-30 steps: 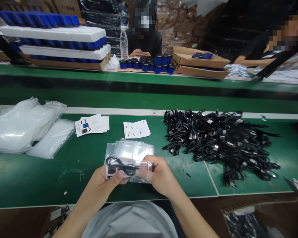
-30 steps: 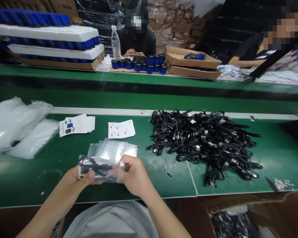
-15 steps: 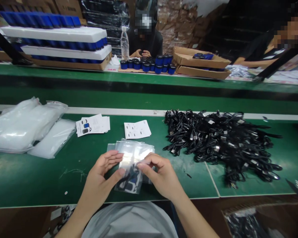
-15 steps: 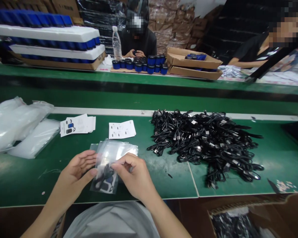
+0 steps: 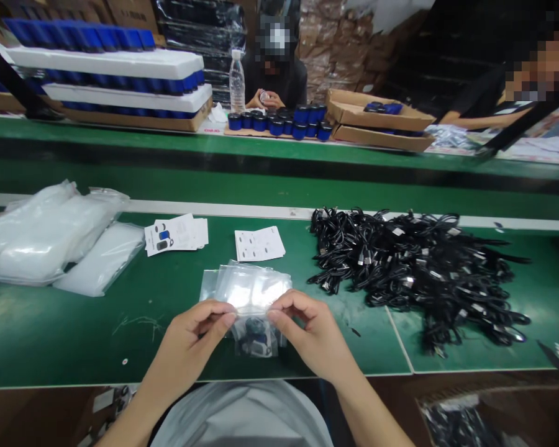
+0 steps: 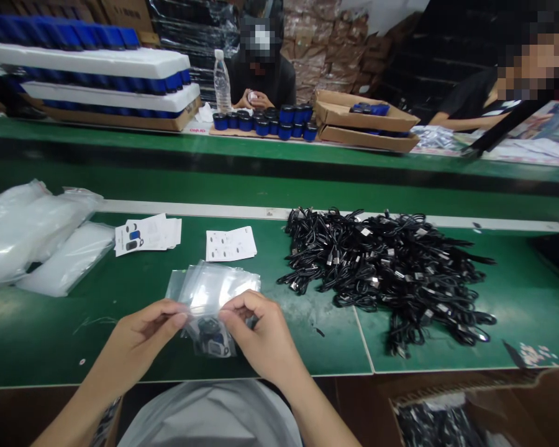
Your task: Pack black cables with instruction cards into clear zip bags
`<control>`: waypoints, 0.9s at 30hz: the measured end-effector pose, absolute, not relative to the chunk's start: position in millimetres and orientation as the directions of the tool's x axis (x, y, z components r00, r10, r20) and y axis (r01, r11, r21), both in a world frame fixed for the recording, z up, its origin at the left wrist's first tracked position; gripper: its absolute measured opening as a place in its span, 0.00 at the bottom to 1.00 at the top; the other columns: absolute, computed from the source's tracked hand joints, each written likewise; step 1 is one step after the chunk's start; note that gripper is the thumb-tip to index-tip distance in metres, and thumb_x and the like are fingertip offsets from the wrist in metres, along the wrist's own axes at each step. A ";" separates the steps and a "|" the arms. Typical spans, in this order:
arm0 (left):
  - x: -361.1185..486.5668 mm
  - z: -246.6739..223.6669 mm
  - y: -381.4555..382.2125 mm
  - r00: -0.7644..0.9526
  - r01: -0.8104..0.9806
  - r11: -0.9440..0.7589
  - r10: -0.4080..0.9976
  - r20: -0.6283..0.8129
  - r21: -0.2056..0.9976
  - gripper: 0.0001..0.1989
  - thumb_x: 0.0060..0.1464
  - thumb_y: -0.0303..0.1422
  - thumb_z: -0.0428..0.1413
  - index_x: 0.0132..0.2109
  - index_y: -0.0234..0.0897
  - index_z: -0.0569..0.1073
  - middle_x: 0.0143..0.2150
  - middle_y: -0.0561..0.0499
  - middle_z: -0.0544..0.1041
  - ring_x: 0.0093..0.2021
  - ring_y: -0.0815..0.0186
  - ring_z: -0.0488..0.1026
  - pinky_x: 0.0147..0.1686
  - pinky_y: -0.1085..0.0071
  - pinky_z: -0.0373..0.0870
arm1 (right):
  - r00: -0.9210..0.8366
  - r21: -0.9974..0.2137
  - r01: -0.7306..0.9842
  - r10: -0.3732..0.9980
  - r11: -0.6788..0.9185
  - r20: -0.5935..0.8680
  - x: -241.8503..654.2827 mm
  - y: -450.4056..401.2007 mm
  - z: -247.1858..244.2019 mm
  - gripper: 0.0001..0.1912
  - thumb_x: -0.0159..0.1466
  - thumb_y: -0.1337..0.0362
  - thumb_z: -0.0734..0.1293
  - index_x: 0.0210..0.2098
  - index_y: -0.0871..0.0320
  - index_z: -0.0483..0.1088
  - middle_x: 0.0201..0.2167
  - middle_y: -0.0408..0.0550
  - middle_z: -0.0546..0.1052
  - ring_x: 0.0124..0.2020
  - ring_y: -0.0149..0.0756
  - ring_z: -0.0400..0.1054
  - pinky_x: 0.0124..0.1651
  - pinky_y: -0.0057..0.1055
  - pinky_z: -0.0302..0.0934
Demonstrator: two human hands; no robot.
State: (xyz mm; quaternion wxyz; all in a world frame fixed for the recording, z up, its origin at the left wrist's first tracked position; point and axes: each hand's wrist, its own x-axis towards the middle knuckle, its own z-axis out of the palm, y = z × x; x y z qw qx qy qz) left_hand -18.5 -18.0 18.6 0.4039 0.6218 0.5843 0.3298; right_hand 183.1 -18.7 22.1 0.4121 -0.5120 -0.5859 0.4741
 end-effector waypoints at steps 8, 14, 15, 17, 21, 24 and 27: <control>-13.8 23.1 -20.7 0.114 0.431 -0.123 0.990 0.081 0.894 0.08 0.52 0.34 0.54 0.29 0.39 0.76 0.28 0.51 0.75 0.28 0.68 0.72 0.26 0.77 0.69 | -0.159 -0.979 0.186 0.986 0.082 0.052 183.9 -20.0 25.8 0.08 0.59 0.66 0.66 0.23 0.58 0.69 0.23 0.43 0.71 0.27 0.32 0.66 0.32 0.29 0.59; -12.0 19.2 -23.2 0.109 0.406 -0.170 0.985 0.137 0.898 0.08 0.53 0.32 0.54 0.27 0.38 0.72 0.26 0.53 0.71 0.26 0.70 0.69 0.26 0.77 0.65 | -0.178 -0.974 0.191 0.980 0.123 0.089 183.7 -19.5 25.5 0.06 0.60 0.67 0.65 0.26 0.58 0.70 0.25 0.42 0.71 0.28 0.31 0.65 0.33 0.28 0.58; -10.5 18.5 -24.0 0.094 0.389 -0.155 0.987 0.128 0.908 0.08 0.53 0.33 0.54 0.27 0.38 0.71 0.26 0.54 0.70 0.26 0.71 0.68 0.26 0.77 0.65 | -0.184 -0.974 0.188 0.979 0.127 0.092 182.3 -19.3 25.0 0.05 0.61 0.67 0.65 0.28 0.58 0.70 0.26 0.43 0.71 0.29 0.31 0.65 0.34 0.28 0.58; -5.7 16.7 -25.7 0.043 0.341 -0.102 0.995 0.092 0.934 0.09 0.55 0.35 0.53 0.27 0.38 0.69 0.25 0.56 0.67 0.24 0.72 0.66 0.24 0.78 0.63 | -0.190 -0.976 0.171 0.976 0.136 0.103 177.2 -19.4 23.0 0.05 0.62 0.67 0.64 0.30 0.57 0.70 0.28 0.44 0.71 0.31 0.32 0.65 0.35 0.28 0.58; 9.1 11.4 -28.7 0.021 0.305 -0.037 0.999 0.032 0.951 0.10 0.58 0.39 0.49 0.34 0.39 0.69 0.28 0.55 0.71 0.28 0.69 0.69 0.28 0.77 0.66 | -0.032 -0.986 0.088 0.990 0.139 0.137 157.6 -23.9 13.2 0.08 0.62 0.66 0.63 0.27 0.57 0.68 0.27 0.43 0.70 0.31 0.32 0.65 0.35 0.27 0.59; 19.7 6.6 -31.5 -0.018 0.392 -0.059 0.997 0.071 0.918 0.13 0.59 0.40 0.46 0.31 0.39 0.69 0.26 0.54 0.72 0.29 0.67 0.71 0.29 0.75 0.68 | 0.096 -0.987 0.083 0.984 0.140 0.148 141.6 -31.2 2.1 0.07 0.63 0.62 0.60 0.31 0.57 0.66 0.25 0.42 0.68 0.27 0.31 0.63 0.31 0.26 0.59; 24.8 0.2 -36.3 -0.106 0.441 -0.108 0.980 0.171 0.891 0.14 0.60 0.40 0.45 0.31 0.39 0.67 0.23 0.56 0.72 0.24 0.68 0.70 0.26 0.75 0.67 | 0.033 -0.972 0.170 0.985 0.163 0.171 132.0 -38.8 -7.9 0.08 0.63 0.59 0.60 0.32 0.57 0.64 0.21 0.41 0.68 0.21 0.30 0.61 0.25 0.26 0.56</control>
